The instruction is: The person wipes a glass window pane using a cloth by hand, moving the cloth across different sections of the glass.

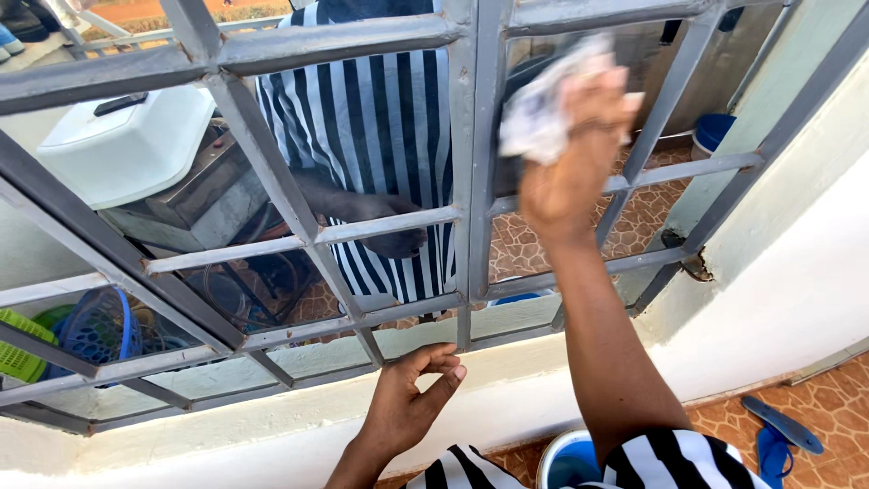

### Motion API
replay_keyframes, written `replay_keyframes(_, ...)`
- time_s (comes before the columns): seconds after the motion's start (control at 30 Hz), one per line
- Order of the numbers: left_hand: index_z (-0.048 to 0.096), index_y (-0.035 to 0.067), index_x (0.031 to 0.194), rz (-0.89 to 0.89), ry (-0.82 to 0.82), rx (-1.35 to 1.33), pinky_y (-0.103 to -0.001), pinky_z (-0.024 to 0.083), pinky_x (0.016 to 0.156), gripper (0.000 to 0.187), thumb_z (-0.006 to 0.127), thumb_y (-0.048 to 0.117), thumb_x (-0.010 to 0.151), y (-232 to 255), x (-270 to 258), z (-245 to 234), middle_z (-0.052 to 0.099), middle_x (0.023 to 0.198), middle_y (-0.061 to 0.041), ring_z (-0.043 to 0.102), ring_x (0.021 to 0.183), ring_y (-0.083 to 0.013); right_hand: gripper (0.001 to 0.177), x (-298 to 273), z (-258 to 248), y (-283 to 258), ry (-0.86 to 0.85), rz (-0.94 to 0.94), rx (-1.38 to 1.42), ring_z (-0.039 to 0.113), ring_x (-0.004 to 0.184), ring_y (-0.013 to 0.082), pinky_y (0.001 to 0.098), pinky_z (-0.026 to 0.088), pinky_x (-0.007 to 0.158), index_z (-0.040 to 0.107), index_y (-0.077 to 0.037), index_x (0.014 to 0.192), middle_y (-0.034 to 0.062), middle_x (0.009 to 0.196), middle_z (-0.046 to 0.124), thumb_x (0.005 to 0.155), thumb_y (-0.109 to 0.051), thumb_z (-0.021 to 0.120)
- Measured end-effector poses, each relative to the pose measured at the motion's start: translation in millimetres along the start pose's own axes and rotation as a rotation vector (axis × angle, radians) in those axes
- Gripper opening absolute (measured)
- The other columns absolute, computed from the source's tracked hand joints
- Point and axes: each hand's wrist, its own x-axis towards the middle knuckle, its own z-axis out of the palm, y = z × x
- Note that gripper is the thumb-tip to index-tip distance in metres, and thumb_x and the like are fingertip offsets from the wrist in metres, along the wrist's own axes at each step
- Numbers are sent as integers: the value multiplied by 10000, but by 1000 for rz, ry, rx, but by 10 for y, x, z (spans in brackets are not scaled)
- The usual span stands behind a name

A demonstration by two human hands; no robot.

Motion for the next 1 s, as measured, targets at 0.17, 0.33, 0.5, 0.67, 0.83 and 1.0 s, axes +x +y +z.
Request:
replay_keyframes(0.17,629,20,1311,-107,-24,38,-328,641,769,474,689,287,924,-64,10,46,777,1079,-114,741,1076,-159,595,17,260,-257,127,70,128,153,1628,264,456,58,1347,355,-81,1647,107,1707,241,1154,-413,389)
replay_keyframes(0.33,656,-4,1304,73,-24,29,-322,599,890,441,706,250,947,-60,15,63,796,1066,-138,757,1051,-204,523,-369,19,-454,-93,-55,266,249,1597,335,514,104,1341,361,-43,1598,183,1698,338,1161,-324,417)
replay_keyframes(0.5,631,36,1339,-102,-24,13,-334,630,815,487,701,261,913,-3,25,82,781,1076,-109,738,1079,-161,486,-171,73,-403,-80,-65,149,279,1602,315,504,123,1355,387,-83,1606,122,1692,395,1179,-307,451)
replay_keyframes(0.67,645,-4,1302,9,-51,6,-317,612,847,457,718,253,932,-33,10,145,791,1078,-127,749,1061,-193,619,-90,177,-299,-82,-70,29,164,1616,296,514,34,1329,287,-74,1624,143,1715,276,1119,-426,355)
replay_keyframes(0.83,631,43,1358,-159,-8,-11,-365,632,747,513,709,253,896,-66,2,46,779,1073,-113,740,1075,-165,591,103,89,190,39,86,-181,128,1618,260,489,-19,1356,279,-127,1641,38,1750,273,1157,-461,334)
replay_keyframes(1.0,654,22,1317,-103,28,21,-327,625,799,481,718,260,904,-119,-20,-66,790,1083,-118,753,1057,-182,670,-194,-169,171,64,225,-171,129,1625,328,509,37,1354,190,13,1663,206,1753,206,1155,-400,334)
